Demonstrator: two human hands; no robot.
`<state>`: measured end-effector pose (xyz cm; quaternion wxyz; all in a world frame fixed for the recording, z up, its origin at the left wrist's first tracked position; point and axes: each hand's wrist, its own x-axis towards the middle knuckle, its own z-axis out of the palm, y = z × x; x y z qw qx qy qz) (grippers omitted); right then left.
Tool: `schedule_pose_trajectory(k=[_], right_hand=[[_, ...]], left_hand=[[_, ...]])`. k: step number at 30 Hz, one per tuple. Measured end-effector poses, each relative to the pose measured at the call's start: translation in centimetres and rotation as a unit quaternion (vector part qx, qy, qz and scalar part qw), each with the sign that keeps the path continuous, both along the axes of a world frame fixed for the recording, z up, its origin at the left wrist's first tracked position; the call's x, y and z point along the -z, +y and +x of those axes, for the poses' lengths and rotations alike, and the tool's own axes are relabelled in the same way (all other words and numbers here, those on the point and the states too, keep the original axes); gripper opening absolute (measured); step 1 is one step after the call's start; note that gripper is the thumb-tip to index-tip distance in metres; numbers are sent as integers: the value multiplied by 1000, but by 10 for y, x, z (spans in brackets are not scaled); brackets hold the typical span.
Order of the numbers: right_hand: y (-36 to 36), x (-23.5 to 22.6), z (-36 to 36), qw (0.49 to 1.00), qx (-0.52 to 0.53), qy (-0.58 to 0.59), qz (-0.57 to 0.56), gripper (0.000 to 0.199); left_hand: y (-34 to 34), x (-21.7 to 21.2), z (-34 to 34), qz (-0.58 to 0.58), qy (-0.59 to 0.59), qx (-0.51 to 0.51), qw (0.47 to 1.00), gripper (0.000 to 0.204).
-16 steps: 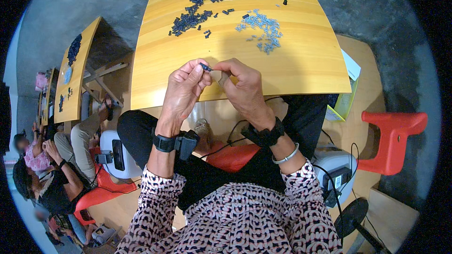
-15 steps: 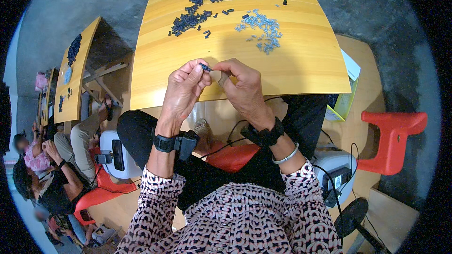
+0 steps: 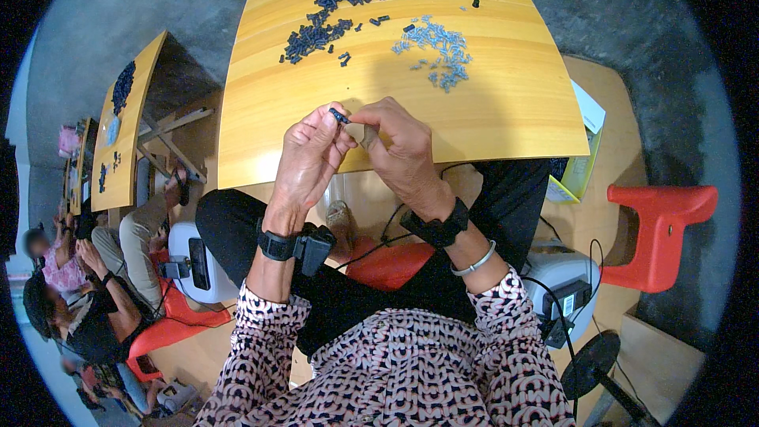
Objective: Manually assembling small blue and grey plastic components at a table.
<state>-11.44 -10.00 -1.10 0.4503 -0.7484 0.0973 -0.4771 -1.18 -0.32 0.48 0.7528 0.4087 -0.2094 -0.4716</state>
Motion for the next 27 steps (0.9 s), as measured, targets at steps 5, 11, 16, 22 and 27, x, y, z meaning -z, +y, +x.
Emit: schedule_pose_trajectory(k=[5, 11, 16, 22, 27], right_hand=[[-3, -7, -3, 999, -33, 25, 18, 15], [-8, -14, -12, 996, -76, 42, -3, 14], [-8, -17, -14, 997, -70, 40, -21, 13], [-5, -18, -19, 997, -54, 44, -23, 11], [-5, -13, -16, 998, -56, 19, 6, 13]], left_hand=[[2, -1, 5, -2, 22, 11, 1000, 17], [6, -5, 7, 1, 10, 44, 999, 18], [8, -7, 3, 7, 11, 52, 999, 19], [8, -4, -2, -23, 3, 89, 996, 21], [5, -3, -5, -24, 1, 56, 998, 22]])
